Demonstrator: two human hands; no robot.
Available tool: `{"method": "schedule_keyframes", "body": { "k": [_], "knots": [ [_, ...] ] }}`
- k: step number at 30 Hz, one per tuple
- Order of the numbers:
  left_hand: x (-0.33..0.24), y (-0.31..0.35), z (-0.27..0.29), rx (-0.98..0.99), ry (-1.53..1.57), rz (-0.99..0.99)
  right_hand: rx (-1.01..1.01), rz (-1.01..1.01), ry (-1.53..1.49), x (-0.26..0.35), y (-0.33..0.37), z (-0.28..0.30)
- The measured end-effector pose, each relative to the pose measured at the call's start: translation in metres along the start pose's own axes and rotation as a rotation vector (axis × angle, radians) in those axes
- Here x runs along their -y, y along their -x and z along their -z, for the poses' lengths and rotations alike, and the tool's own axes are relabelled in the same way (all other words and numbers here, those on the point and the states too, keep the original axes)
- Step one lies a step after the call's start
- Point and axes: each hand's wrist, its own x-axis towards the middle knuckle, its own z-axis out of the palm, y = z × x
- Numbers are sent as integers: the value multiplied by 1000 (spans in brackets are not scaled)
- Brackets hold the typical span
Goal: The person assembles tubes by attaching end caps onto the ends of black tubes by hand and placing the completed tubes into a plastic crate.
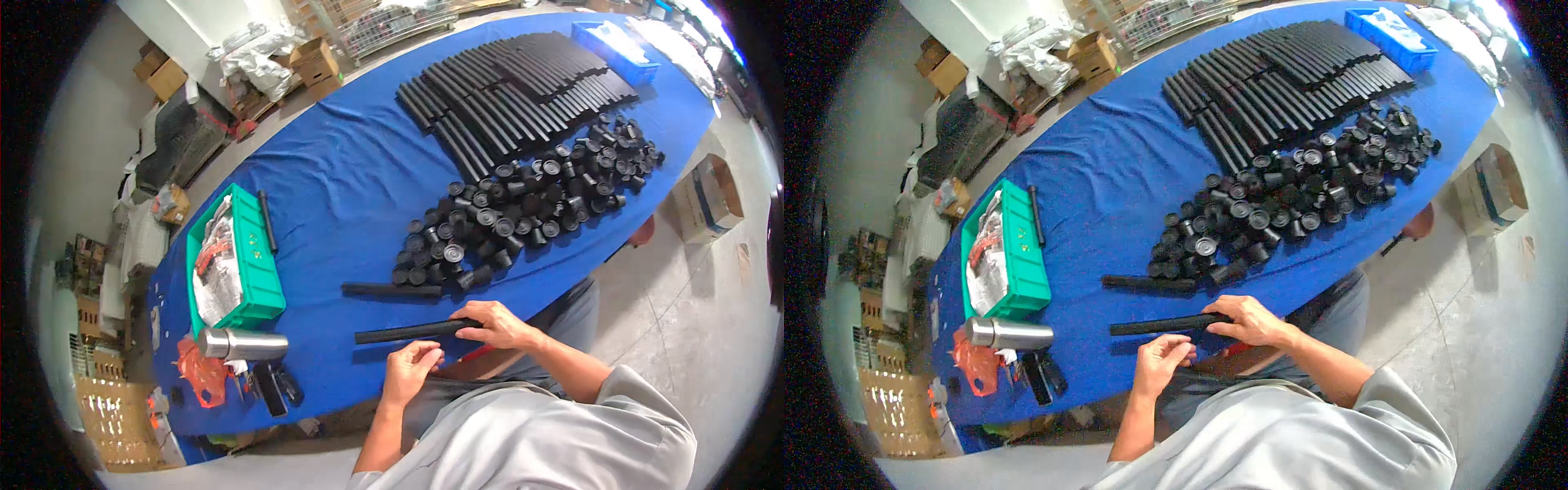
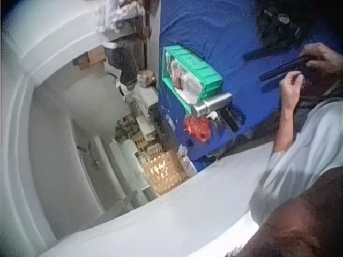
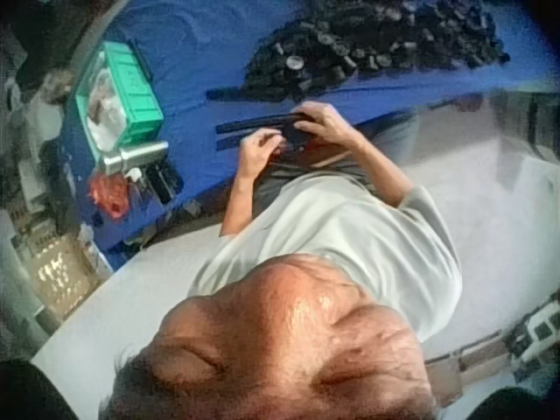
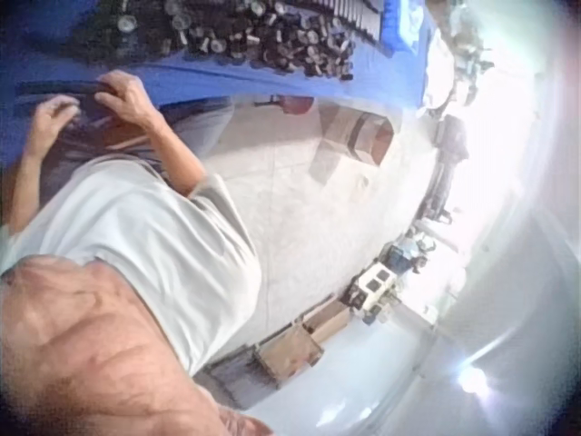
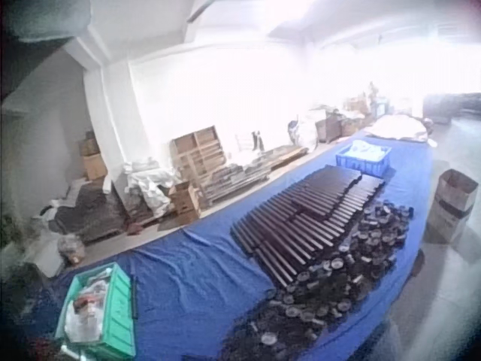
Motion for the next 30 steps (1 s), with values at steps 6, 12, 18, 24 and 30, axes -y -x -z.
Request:
{"method": "schedule_keyframes", "body": {
  "k": [6, 12, 18, 24, 30],
  "knots": [
    [-49, -18, 2, -165, -1093, -804, 13, 17, -27, 7, 3, 13],
    [-39, -13, 25, -47, -1046, -696, -67, -224, -225, 17, 3, 11],
    [-53, -37, 109, -550, -798, -468, -172, -276, -528, -4, 8, 2],
    [-50, -101, 191, -913, -1246, -94, -129, -269, -473, -3, 6, 1],
    [-56, -125, 207, -885, -1279, 194, -168, -286, -512, -4, 7, 1]
  ]
}}
